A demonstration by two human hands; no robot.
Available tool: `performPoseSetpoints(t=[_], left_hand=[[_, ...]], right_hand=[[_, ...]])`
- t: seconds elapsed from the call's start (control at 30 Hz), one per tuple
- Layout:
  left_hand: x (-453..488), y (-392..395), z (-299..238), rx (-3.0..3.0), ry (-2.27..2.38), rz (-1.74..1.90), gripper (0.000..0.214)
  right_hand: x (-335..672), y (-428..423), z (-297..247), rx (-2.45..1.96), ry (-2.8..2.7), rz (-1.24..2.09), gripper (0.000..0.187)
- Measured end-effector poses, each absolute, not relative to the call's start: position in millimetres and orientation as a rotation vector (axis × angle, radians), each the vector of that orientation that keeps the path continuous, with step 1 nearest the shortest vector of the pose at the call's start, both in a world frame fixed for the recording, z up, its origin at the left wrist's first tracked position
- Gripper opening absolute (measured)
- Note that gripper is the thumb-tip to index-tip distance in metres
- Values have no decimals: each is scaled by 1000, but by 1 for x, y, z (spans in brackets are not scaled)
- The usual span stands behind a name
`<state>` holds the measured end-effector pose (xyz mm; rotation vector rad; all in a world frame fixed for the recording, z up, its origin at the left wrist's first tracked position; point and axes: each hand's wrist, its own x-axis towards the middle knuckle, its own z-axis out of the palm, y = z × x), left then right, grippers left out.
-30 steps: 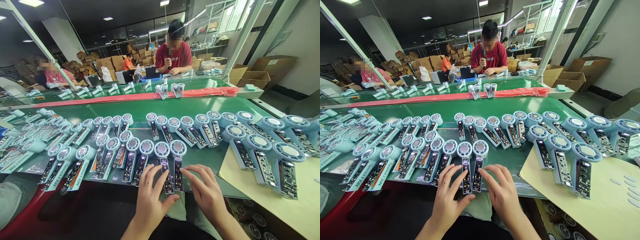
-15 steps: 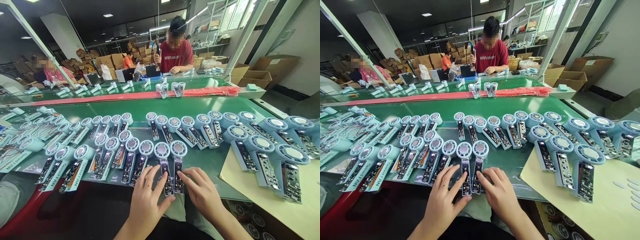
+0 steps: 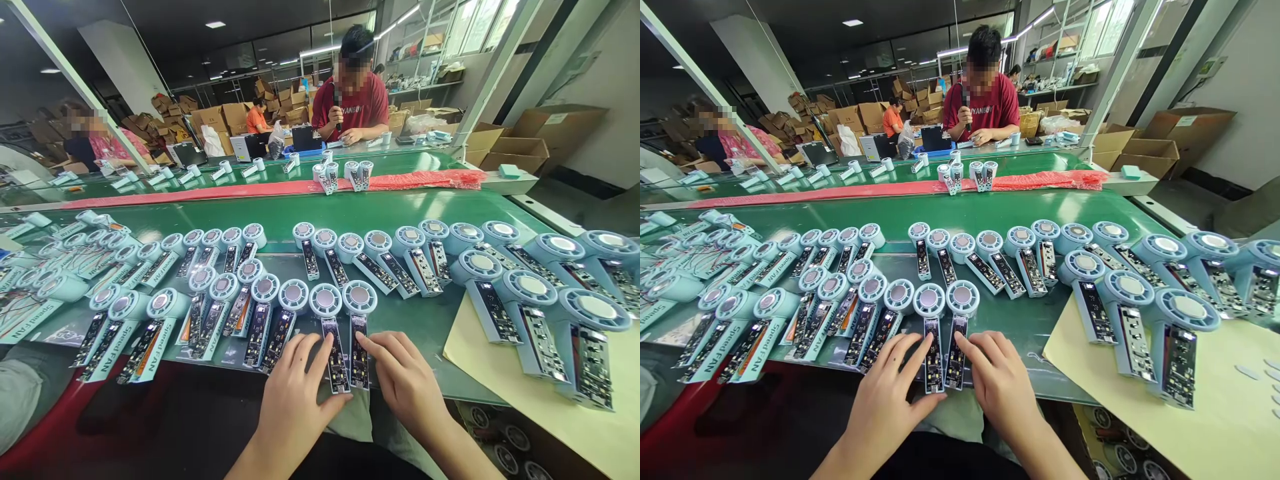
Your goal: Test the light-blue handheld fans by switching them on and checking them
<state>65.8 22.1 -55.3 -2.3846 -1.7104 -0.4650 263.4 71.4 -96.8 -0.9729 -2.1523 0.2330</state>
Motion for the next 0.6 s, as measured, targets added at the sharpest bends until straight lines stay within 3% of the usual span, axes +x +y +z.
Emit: performPoseSetpoints(t=[0.6], left_hand=[[63,29,-41,-2441,-1569,-474,76]], right_hand=[[261,72,-101,-1035,-2092,265,43]])
